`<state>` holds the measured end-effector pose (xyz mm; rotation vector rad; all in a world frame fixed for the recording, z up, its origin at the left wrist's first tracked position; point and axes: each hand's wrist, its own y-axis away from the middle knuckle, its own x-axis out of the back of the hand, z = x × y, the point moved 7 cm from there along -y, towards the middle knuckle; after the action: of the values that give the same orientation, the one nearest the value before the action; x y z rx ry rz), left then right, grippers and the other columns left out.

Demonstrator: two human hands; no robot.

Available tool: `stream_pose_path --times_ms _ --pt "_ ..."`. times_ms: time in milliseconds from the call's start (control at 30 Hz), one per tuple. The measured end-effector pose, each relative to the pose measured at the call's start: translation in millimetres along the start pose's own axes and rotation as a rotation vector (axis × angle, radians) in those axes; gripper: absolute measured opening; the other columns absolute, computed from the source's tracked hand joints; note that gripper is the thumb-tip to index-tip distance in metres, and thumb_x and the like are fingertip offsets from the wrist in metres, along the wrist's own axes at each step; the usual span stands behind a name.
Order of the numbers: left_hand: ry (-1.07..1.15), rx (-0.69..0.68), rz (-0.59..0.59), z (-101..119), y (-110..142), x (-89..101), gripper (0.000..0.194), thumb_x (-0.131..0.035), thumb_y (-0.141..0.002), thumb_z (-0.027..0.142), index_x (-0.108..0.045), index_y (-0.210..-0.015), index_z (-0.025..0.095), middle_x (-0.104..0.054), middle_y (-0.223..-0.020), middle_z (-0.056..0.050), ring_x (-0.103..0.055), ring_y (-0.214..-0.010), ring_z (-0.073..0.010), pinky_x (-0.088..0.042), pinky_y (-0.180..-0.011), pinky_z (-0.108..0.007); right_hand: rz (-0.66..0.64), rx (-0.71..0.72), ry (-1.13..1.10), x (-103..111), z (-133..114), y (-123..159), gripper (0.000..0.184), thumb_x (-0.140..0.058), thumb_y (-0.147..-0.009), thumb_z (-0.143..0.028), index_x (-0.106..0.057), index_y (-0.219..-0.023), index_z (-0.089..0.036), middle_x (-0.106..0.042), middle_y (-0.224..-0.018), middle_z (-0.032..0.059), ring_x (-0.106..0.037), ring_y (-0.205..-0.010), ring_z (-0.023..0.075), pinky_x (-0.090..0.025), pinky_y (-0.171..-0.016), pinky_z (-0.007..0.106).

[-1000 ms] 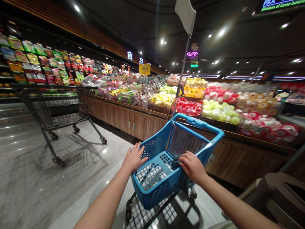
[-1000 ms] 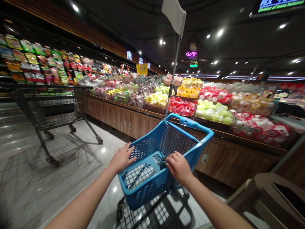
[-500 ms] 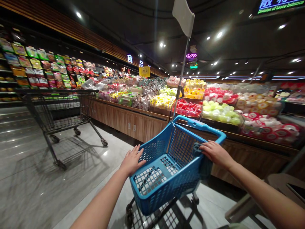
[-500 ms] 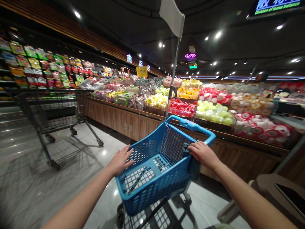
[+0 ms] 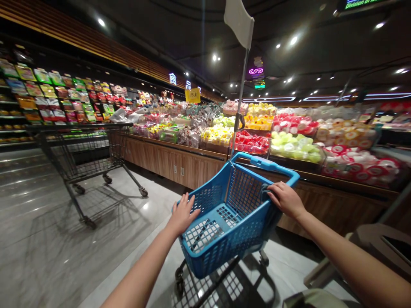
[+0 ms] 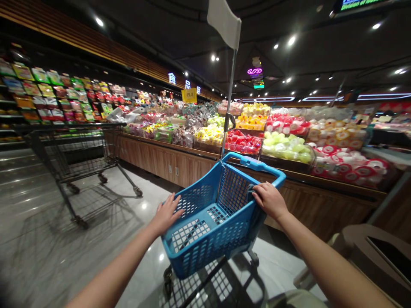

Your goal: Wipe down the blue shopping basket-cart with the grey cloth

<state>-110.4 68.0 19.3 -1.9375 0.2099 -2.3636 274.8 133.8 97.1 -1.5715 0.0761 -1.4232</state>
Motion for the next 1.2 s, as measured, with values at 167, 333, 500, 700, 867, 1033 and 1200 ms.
stream_pose_path --times_ms 167,333,500,700,867,1033,1200 --pt "0.068 -0.201 0.028 68 62 -1.9 0.066 -0.024 -0.096 0.061 -0.018 -0.153 0.028 -0.009 -0.161 -0.006 -0.008 -0.148 -0.0265 -0.012 -0.117 -0.057 0.017 -0.076 0.015 1 0 -2 0.030 -0.052 -0.091 -0.045 -0.065 -0.098 -0.018 -0.065 -0.096 0.0110 -0.058 -0.094 0.0269 -0.047 -0.088 0.042" --pt "-0.016 -0.117 0.018 77 73 -15.5 0.072 -0.024 -0.094 0.065 -0.025 -0.152 0.022 -0.018 -0.159 -0.011 -0.017 -0.147 -0.0278 -0.017 -0.116 -0.056 0.076 -0.094 -0.108 0 -47 0 0.023 -0.050 -0.093 -0.036 -0.065 -0.100 -0.020 -0.065 -0.097 0.0093 -0.058 -0.095 0.0250 -0.046 -0.091 0.042" --pt "-0.077 -0.007 0.037 61 59 -11.7 0.070 -0.020 -0.095 0.062 -0.025 -0.152 0.020 -0.019 -0.159 -0.011 -0.018 -0.147 -0.0271 -0.021 -0.115 -0.055 0.072 -0.035 -0.281 -19 -154 6 0.020 -0.056 -0.090 -0.032 -0.063 -0.106 -0.022 -0.064 -0.108 0.0084 -0.054 -0.106 0.0253 -0.040 -0.102 0.048" --pt "-0.120 0.023 0.010 25 56 -6.8 0.069 -0.025 -0.095 0.061 -0.021 -0.152 0.022 -0.012 -0.160 -0.009 -0.012 -0.148 -0.0283 -0.015 -0.115 -0.058 0.016 0.129 -0.215 -36 -188 0 0.027 -0.055 -0.090 -0.020 -0.061 -0.115 -0.026 -0.063 -0.116 0.0063 -0.053 -0.112 0.0230 -0.033 -0.108 0.049" --pt "-0.081 0.088 -0.085 -12 57 -6.2 0.069 -0.022 -0.095 0.060 -0.023 -0.152 0.022 -0.016 -0.159 -0.009 -0.010 -0.148 -0.0296 -0.014 -0.115 -0.060 -0.068 0.198 -0.061 -26 -139 -4 0.029 -0.054 -0.091 -0.020 -0.060 -0.118 -0.026 -0.063 -0.115 0.0081 -0.055 -0.112 0.0243 -0.033 -0.108 0.051" --pt "-0.100 0.047 -0.131 -11 57 -2.7 0.067 -0.020 -0.096 0.060 -0.028 -0.151 0.023 -0.019 -0.159 -0.007 -0.009 -0.148 -0.0295 -0.010 -0.116 -0.060 -0.025 0.198 0.024 0 -64 1 0.030 -0.049 -0.093 -0.021 -0.061 -0.119 -0.027 -0.064 -0.118 0.0081 -0.056 -0.112 0.0241 -0.036 -0.105 0.051" --pt "-0.112 0.036 -0.115 -5 51 -4.8 0.064 -0.021 -0.096 0.058 -0.030 -0.150 0.024 -0.022 -0.158 -0.005 -0.012 -0.148 -0.0296 -0.013 -0.116 -0.059 0.012 0.049 0.050 23 25 -7 0.030 -0.045 -0.093 -0.025 -0.066 -0.114 -0.022 -0.067 -0.111 0.0091 -0.061 -0.100 0.0237 -0.045 -0.093 0.041"
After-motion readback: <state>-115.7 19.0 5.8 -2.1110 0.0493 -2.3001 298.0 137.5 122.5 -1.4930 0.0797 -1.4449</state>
